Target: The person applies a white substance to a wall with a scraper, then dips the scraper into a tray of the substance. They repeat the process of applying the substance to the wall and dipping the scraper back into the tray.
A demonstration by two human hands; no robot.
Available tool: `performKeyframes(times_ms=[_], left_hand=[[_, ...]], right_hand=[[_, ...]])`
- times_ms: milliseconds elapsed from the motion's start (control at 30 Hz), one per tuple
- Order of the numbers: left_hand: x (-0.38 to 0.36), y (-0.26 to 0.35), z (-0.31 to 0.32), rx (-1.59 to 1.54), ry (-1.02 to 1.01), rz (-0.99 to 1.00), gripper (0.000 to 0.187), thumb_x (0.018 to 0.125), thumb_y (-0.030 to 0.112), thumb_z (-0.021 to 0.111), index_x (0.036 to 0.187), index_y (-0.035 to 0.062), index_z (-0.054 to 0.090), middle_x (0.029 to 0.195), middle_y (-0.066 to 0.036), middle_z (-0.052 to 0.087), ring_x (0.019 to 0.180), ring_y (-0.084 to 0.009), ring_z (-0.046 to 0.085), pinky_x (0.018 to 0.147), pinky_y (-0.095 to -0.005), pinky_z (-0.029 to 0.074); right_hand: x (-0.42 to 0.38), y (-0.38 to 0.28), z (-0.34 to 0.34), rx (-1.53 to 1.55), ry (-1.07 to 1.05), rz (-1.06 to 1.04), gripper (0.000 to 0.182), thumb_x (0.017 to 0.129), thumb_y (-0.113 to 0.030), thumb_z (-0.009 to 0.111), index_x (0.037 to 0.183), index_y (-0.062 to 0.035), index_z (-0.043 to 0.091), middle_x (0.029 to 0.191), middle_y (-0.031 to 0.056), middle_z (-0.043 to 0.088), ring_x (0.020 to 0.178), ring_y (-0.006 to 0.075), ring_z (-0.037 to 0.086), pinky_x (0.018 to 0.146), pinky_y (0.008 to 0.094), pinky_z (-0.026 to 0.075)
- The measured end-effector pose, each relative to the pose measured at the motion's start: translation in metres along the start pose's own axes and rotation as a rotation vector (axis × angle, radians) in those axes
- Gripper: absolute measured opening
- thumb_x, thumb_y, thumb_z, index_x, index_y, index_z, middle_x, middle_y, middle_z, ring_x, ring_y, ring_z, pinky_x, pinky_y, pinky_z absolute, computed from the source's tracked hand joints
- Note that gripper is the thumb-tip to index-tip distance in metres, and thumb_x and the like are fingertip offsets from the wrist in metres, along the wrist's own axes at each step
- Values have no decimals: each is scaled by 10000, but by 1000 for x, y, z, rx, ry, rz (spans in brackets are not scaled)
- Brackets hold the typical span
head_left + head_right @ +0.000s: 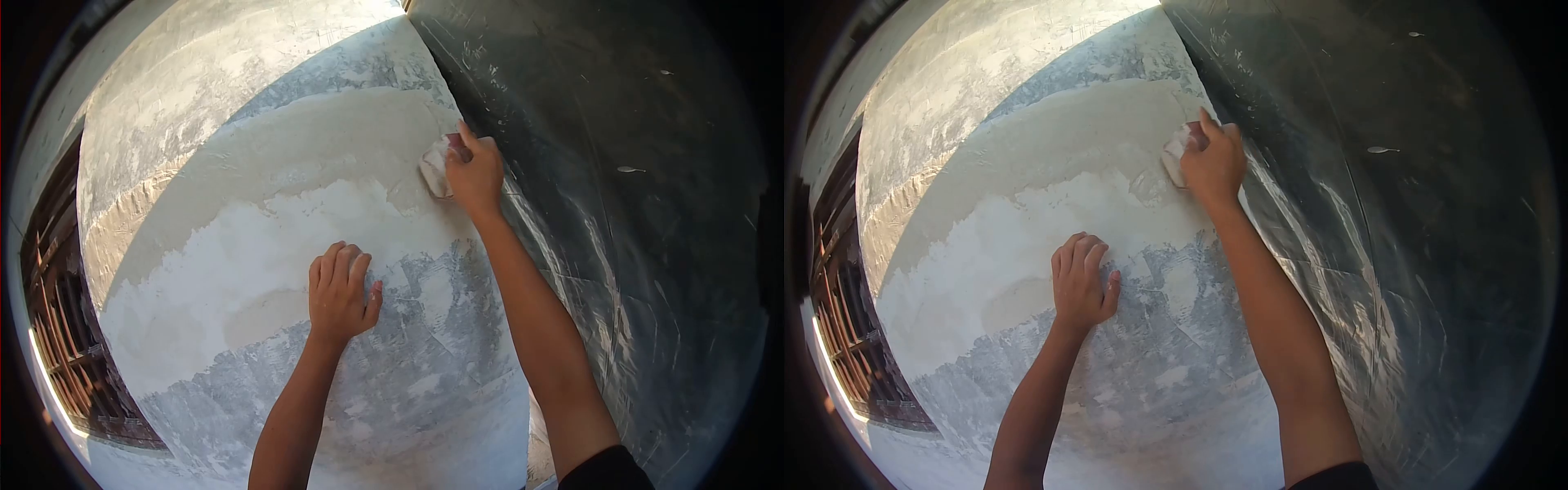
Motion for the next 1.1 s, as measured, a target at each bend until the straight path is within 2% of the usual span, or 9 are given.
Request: performKeyframes(times_ms=[100, 233, 400, 500, 633, 767, 900, 1000, 1100], left_hand=[[0, 0, 1, -3, -4, -7, 396, 751, 203, 587, 1092, 16, 512, 1109, -167, 552, 1122, -377, 493, 930, -472, 350], [0, -1, 1, 1, 8, 4, 386, 761, 204, 585, 1090, 18, 507, 1110, -166, 551, 1122, -378, 493, 929, -471, 350], [1, -1, 1, -10, 8, -8, 378, 773, 199, 584, 1096, 21, 504, 1115, -169, 550, 1125, -380, 491, 930, -472, 349], [-1, -1, 2, -7, 6, -5, 378, 772, 193, 587, 1099, 24, 503, 1114, -169, 551, 1123, -382, 493, 931, -473, 348], [0, 0, 0, 3, 20, -10, 381, 770, 190, 592, 1100, 26, 497, 1111, -166, 551, 1113, -383, 498, 929, -475, 349], [0, -1, 2, 13, 7, -11, 381, 768, 188, 593, 1100, 27, 497, 1110, -166, 552, 1112, -380, 500, 930, -474, 349], [1, 0, 1, 13, 18, -14, 377, 760, 177, 595, 1092, 25, 501, 1103, -164, 554, 1114, -373, 499, 930, -469, 349], [0, 1, 3, 12, -8, -11, 381, 758, 171, 596, 1096, 23, 501, 1100, -163, 554, 1115, -372, 497, 930, -469, 348], [2, 0, 4, 20, -2, -1, 382, 760, 176, 593, 1098, 21, 504, 1102, -162, 555, 1116, -373, 496, 931, -470, 346]], right_hand=[[-29, -27, 26, -30, -314, -216, 450, 796, -95, 657, 1238, -173, 636, 1010, 66, 581, 987, 263, 602, 834, 381, 477], [9, 8, -5, -84, -10, 45, 480, 790, -104, 669, 1263, -171, 621, 1041, 86, 584, 1028, 274, 589, 872, 388, 465], [-22, -24, 25, 16, -330, -127, 473, 786, -102, 669, 1254, -145, 624, 1023, 90, 580, 996, 280, 599, 869, 398, 464], [4, -1, 4, -105, 3, 67, 485, 779, -113, 676, 1258, -166, 621, 1025, 111, 573, 979, 303, 605, 878, 418, 454], [-22, -27, 29, 70, -171, -235, 462, 782, -101, 657, 1240, -156, 627, 1030, 72, 579, 939, 280, 602, 840, 430, 445], [-4, -8, 7, -138, 14, 110, 489, 775, -93, 665, 1258, -146, 620, 1007, 112, 577, 948, 299, 604, 852, 428, 458], [-24, -22, 28, 104, -164, -104, 452, 789, -109, 640, 1240, -138, 623, 1019, 92, 576, 961, 263, 605, 870, 417, 423], [-23, -10, 28, -135, -45, -86, 457, 779, -116, 660, 1235, -133, 628, 1016, 93, 583, 955, 279, 606, 852, 404, 443], [-7, 5, 5, -42, -6, 77, 455, 782, -139, 660, 1236, -141, 629, 1050, 74, 590, 1007, 262, 590, 897, 428, 416]])
Point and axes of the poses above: each hand's wrist, its own x-axis towards the middle knuckle, its own z-axis out of the palm, y = z × x, the point moved 5 cm from there along x, towards the middle knuckle
